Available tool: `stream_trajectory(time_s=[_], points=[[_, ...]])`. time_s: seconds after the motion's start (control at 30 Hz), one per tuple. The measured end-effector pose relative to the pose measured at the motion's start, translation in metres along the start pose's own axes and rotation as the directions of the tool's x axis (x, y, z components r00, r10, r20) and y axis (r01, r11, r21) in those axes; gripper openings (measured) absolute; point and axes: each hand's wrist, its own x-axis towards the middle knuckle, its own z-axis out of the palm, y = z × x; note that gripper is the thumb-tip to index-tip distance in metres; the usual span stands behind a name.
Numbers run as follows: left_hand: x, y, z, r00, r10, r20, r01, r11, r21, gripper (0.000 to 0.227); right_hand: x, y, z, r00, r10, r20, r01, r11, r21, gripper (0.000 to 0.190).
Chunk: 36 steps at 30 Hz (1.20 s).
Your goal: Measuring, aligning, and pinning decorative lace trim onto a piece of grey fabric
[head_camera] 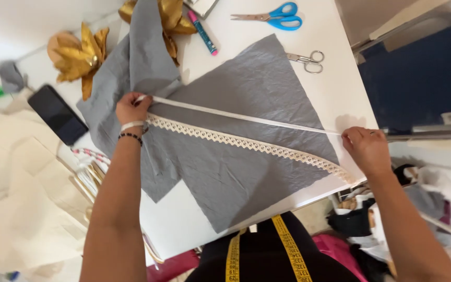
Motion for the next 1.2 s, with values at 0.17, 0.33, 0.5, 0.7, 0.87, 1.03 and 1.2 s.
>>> stream_trajectory(time_s=[0.17,0.33,0.5,0.7,0.87,1.03,1.2], points=[[0.0,-0.009,0.013,0.986,0.042,-0.162,-0.06,0.993,-0.105,0.017,-0.008,0.016,0.037,0.958,-0.213,-0.193,0.165,0.958,-0.235,0.008],[0.001,-0.006,0.022,0.983,0.026,-0.179,-0.036,0.998,-0.054,0.014,-0.005,-0.008,0.0,0.968,-0.198,-0.157,0.183,0.978,-0.105,0.024],[0.002,-0.001,0.026,0.981,-0.025,-0.192,0.012,0.998,-0.068,0.01,-0.004,-0.016,-0.018,0.942,-0.243,-0.231,0.235,0.97,-0.061,0.029],[0.0,0.016,0.021,0.976,-0.168,-0.141,0.155,0.983,-0.095,0.012,-0.005,-0.014,-0.019,0.938,-0.259,-0.23,0.256,0.966,-0.041,0.031],[0.001,0.016,0.026,0.972,-0.164,-0.169,0.147,0.983,-0.11,0.021,-0.006,-0.013,-0.018,0.943,-0.25,-0.219,0.255,0.967,-0.005,0.019],[0.003,0.005,0.03,0.965,-0.123,-0.23,0.102,0.99,-0.1,0.023,-0.008,-0.01,-0.014,0.952,-0.224,-0.208,0.233,0.972,0.02,0.023],[0.014,-0.011,0.046,0.952,-0.005,-0.307,-0.015,0.998,-0.062,0.024,-0.006,-0.009,-0.016,0.953,-0.222,-0.205,0.24,0.968,0.067,0.024]])
